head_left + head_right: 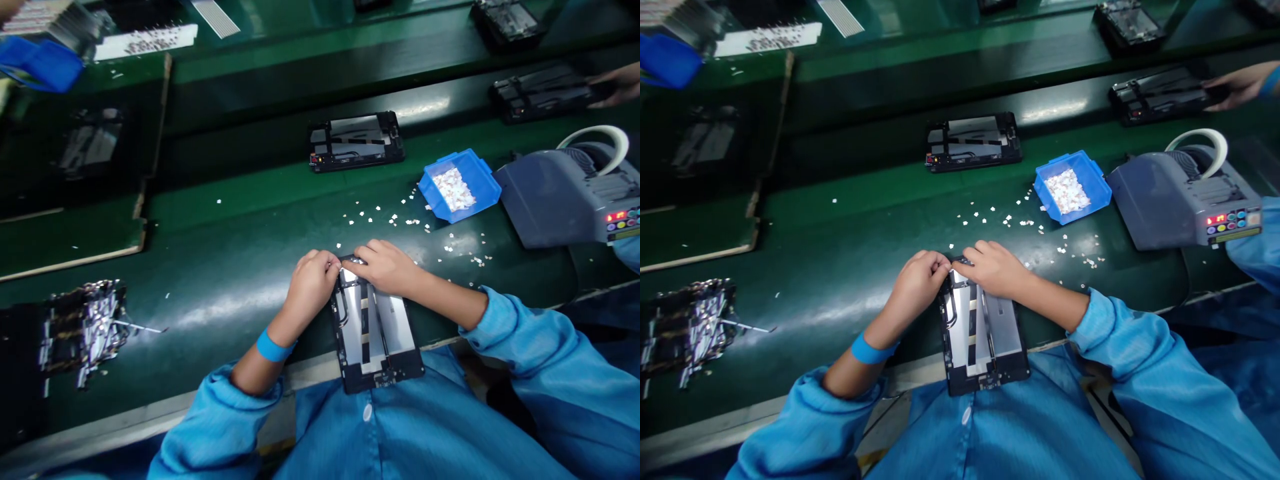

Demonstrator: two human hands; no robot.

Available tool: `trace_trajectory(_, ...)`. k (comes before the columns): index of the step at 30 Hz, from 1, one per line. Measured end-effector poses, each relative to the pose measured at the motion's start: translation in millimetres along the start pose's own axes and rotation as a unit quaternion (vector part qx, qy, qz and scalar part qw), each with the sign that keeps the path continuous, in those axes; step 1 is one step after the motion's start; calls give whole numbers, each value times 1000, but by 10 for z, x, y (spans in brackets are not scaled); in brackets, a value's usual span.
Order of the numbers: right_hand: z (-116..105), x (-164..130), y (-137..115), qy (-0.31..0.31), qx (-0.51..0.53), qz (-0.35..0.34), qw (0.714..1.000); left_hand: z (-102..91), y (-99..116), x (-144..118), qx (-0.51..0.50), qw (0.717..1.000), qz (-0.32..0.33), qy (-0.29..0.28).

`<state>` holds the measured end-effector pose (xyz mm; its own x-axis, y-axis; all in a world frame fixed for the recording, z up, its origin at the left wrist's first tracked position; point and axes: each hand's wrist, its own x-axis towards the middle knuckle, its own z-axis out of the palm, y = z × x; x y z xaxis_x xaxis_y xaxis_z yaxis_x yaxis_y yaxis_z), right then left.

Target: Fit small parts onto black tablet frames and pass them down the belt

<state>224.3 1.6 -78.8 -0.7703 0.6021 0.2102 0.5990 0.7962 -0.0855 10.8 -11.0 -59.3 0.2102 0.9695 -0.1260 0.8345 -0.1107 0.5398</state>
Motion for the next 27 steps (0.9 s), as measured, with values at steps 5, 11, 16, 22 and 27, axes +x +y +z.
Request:
trace_trajectory(5, 0, -5, 7, -4, 15, 2, 1000, 56, -3, -54, -7, 999, -8, 50)
trace_trajectory(11, 6, 12, 27, -10, 39, 9, 999, 47, -86, -41, -85, 993, -70, 37)
trace_trajectory(16, -73, 80, -8, -50, 27, 9, 998, 43, -100, -47, -79, 995, -60, 31)
trace_trajectory(22, -178, 253, -40, -91, 3, 6, 996, 80, -95, -18, -63, 996, -46, 35)
trace_trajectory(27, -322, -63, 30, -30, 47, 102, 993, 52, -93, -353, -80, 989, -71, 101)
